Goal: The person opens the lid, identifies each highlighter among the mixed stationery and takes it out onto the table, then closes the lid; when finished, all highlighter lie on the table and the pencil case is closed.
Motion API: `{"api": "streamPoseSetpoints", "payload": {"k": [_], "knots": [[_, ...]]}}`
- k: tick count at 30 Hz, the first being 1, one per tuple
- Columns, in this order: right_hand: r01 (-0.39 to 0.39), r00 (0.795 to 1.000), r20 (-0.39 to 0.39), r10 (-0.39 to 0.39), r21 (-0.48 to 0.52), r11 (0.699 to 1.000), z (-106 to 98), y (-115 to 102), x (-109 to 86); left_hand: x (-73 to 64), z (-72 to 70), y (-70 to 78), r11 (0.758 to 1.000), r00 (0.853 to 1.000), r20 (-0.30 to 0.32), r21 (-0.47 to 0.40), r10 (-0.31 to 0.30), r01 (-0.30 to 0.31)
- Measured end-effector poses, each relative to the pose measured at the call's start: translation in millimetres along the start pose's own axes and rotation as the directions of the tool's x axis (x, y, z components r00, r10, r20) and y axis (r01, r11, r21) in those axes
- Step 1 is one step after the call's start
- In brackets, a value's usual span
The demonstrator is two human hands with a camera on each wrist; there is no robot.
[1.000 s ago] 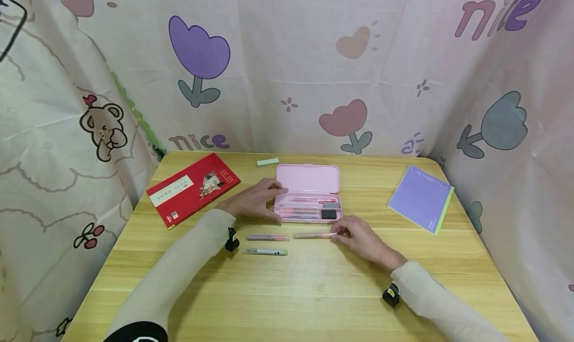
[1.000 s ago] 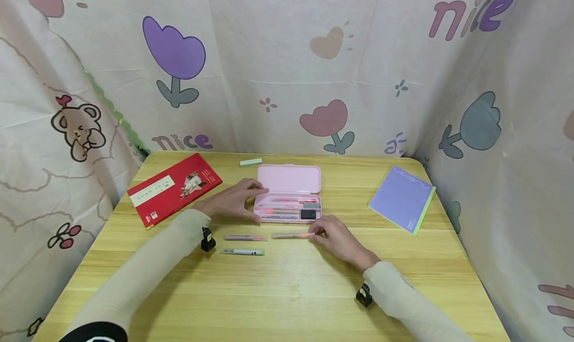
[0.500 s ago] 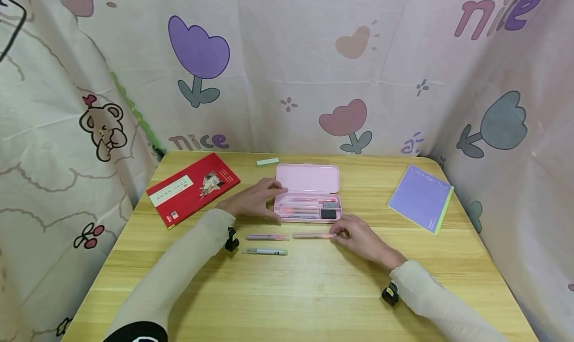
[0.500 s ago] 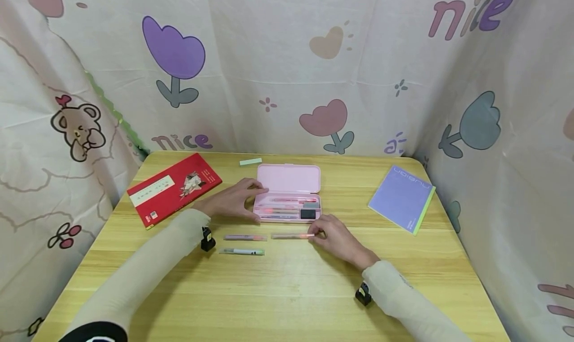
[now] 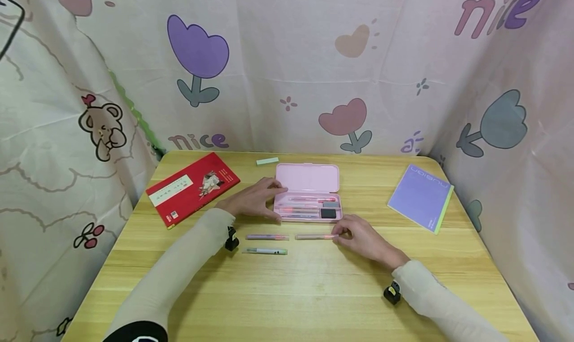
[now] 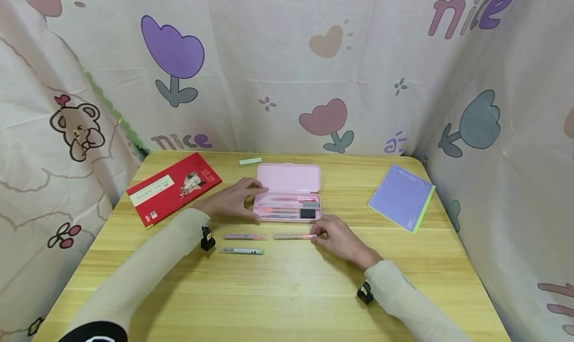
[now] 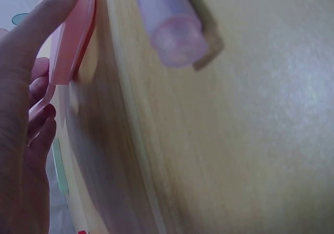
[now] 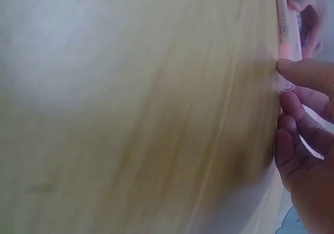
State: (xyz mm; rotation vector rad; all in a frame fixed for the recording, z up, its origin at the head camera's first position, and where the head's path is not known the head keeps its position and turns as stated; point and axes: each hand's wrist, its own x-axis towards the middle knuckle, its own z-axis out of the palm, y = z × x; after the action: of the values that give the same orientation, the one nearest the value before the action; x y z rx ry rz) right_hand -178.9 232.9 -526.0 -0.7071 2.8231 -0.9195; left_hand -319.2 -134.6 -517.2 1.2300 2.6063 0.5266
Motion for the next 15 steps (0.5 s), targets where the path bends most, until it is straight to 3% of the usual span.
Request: {"api": "streamPoseSetpoints", "payload": {"k": [15], "knots": [[0.004, 1.000, 0.007, -0.003, -0.013, 1.000, -1.1, 0.7, 0.4, 0.1, 0.7, -0.7, 1.000, 1.000, 0.005, 0.000, -0.013, 0.013]]}}
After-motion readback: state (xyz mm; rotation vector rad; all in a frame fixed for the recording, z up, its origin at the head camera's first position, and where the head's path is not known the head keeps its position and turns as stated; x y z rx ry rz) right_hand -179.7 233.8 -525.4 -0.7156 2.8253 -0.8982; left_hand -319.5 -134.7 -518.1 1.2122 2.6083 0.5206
